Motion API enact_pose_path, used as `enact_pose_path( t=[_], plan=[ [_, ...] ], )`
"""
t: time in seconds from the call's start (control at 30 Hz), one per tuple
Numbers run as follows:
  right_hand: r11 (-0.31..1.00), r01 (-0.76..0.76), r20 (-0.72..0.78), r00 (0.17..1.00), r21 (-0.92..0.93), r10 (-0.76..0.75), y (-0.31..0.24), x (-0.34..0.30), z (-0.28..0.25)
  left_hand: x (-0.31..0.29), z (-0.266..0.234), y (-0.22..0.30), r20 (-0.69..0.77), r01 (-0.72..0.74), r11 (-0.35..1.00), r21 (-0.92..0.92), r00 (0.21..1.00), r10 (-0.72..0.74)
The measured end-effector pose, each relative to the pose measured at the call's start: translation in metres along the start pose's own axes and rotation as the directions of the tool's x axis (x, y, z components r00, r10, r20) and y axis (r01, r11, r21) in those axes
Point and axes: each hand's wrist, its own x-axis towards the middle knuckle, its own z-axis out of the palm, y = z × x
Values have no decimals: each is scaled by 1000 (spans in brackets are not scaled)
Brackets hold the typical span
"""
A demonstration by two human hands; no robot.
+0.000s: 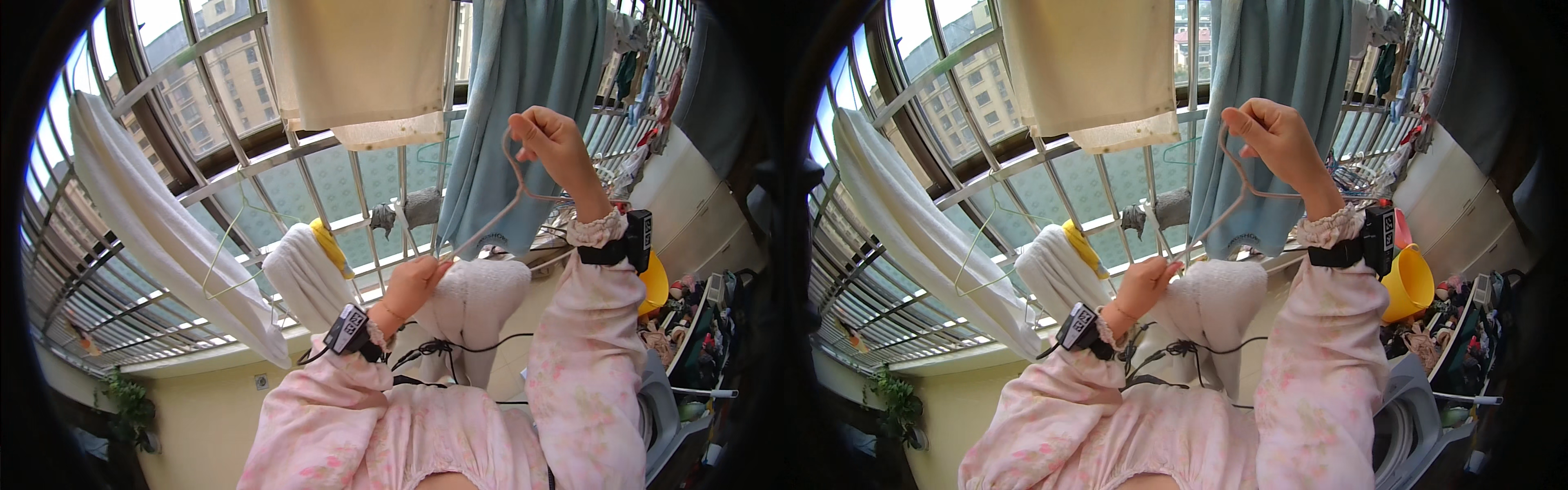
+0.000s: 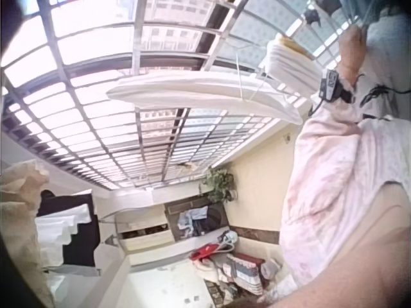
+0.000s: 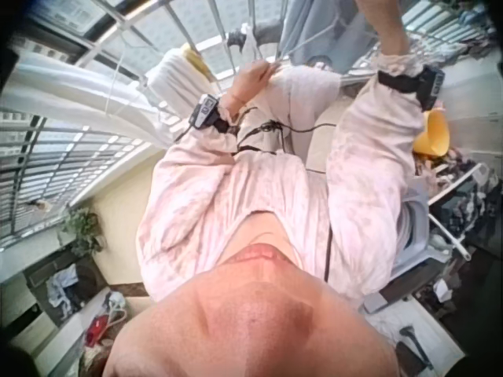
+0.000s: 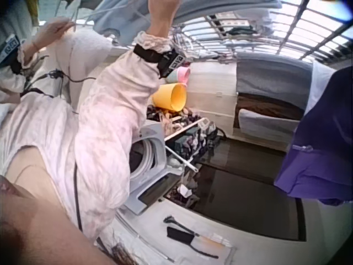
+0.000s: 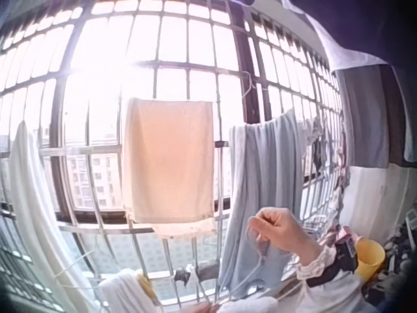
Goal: The person folds several pairs of socks on a bed and places them into a green plastic bin. They then carry the bin to a balcony area and set it down near a washing machine. Finally, they remove a white garment from a hanger on a drying rack.
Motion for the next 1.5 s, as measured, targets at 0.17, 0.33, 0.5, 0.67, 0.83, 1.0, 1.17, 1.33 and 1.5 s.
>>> enact_pose_path(
  t=[0.17,0.33,0.5,0.67,0.83,1.0,1.17,1.33,1.5],
  plan=[
    [997,-74,4,997,29,74,80,-28,-19,7,-33,-23,-54,170,985,5,984,-169],
    [902,-79,-53,997,-425,63,180,-75,-34,31,-43,-35,51,128,984,122,990,-135],
    [936,-292,-238,940,-200,242,208,-94,-39,70,-32,-46,191,318,948,26,929,-317],
    [976,-52,-329,944,-212,-21,200,-56,-29,86,-44,-79,155,547,836,29,824,-545],
    [961,225,-123,961,-160,-246,198,10,18,56,-83,-110,19,580,801,-149,811,-584],
    [962,241,-98,962,-126,-254,208,59,49,70,-104,-140,-58,695,719,12,719,-693],
    [995,52,-129,990,-82,-62,235,63,34,110,-95,-169,140,589,796,-140,807,-573],
    [913,179,-145,958,-366,-246,250,28,41,95,-70,-171,112,629,777,-15,774,-624],
    [931,-338,5,940,140,341,246,-57,126,83,-54,-163,93,578,799,163,798,-596]
  ],
)
